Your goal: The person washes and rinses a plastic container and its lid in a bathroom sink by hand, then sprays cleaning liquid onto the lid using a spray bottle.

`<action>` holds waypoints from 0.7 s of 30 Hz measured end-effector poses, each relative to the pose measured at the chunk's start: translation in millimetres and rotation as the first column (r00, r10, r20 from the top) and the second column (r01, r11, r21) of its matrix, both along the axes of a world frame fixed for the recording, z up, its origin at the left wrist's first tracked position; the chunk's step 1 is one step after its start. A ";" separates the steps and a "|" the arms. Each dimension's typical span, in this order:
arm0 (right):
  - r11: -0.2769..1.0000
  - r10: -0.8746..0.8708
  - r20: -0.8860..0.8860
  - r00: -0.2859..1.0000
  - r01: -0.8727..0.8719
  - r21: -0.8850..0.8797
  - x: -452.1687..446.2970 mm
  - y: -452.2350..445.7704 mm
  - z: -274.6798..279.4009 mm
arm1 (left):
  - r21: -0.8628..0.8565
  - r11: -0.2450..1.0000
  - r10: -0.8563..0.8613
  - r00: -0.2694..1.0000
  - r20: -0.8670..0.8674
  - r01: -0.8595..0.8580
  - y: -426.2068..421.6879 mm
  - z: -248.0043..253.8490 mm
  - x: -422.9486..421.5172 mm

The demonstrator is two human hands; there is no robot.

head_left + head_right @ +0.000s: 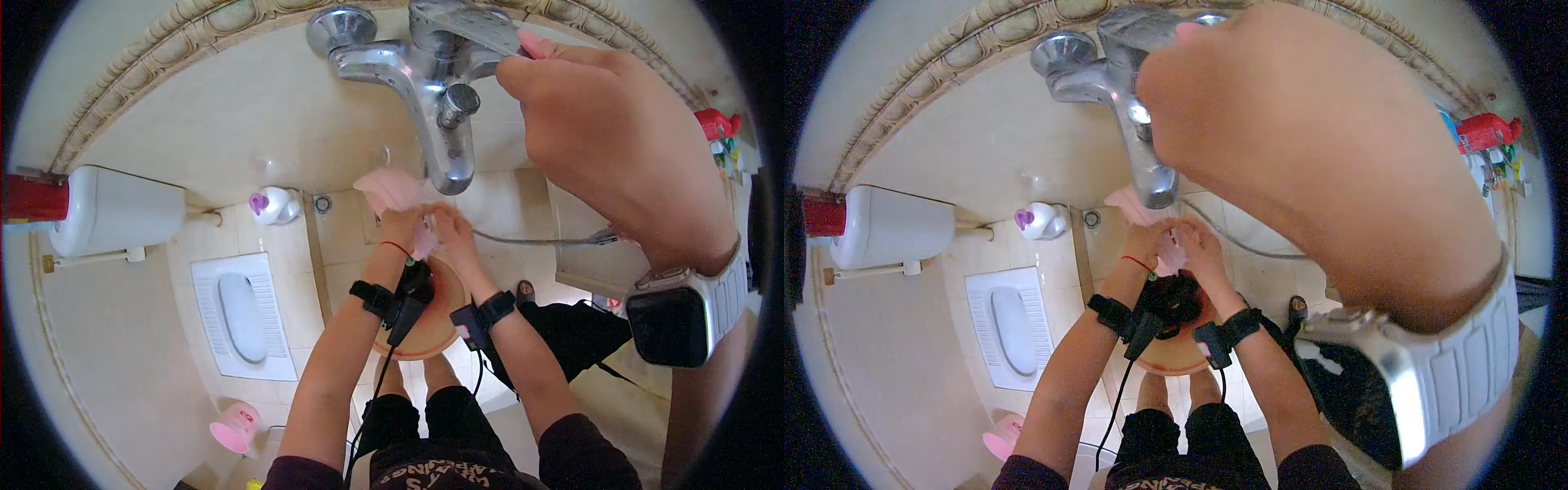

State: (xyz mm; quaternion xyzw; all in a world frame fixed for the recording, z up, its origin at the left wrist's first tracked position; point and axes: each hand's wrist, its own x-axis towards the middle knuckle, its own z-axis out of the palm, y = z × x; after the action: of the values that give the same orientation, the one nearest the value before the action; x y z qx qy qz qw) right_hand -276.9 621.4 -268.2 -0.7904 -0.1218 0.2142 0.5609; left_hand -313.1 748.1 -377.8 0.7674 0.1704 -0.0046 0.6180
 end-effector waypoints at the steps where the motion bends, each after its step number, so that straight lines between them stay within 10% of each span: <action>1: 0.969 -0.153 -0.400 0.904 0.216 0.118 3.4 3.3 5.7 | 0.046 0.998 -0.039 0.999 -0.020 0.040 -1.5 4.2 1.2; 2: 0.969 -0.153 -0.401 0.903 0.217 0.119 6.4 6.3 1.3 | 0.090 0.993 -0.078 0.996 -0.040 0.081 -2.8 10.0 2.4; 4: 0.997 -0.008 0.104 0.995 0.000 0.073 10.4 12.9 -6.3 | -0.500 0.730 0.397 0.885 -0.243 -0.465 -9.9 91.5 9.5; 8: 0.992 0.124 0.404 0.906 -0.112 -0.055 10.3 36.8 1.1 | -0.007 0.958 0.287 0.957 -0.030 -0.288 7.8 39.2 9.6; 11: 0.976 0.151 0.363 0.920 -0.198 0.095 24.4 57.1 -8.5 | 0.028 0.979 0.202 0.953 -0.227 -0.201 14.9 78.9 -6.5; 13: 0.908 0.273 0.073 0.959 -0.232 -0.349 37.0 67.1 -12.7 | -0.107 0.957 0.208 0.892 -0.401 -0.271 13.7 104.2 -17.3; 18: 0.964 -0.050 0.094 0.994 0.072 -0.254 30.6 90.2 -46.7 | -0.301 0.911 0.173 0.924 -0.341 -0.282 17.2 106.1 -21.8; 21: 0.963 0.132 0.120 0.984 -0.099 -0.250 2.0 84.0 -1.3 | -0.126 0.972 0.189 0.978 -0.090 -0.200 27.1 65.0 -21.9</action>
State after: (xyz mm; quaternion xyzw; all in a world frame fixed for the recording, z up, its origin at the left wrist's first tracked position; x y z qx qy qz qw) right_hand -274.9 705.3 -269.5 -0.8575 -0.1782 0.2058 0.4366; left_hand -335.0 775.2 -312.7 0.7030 0.2681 0.0148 0.6586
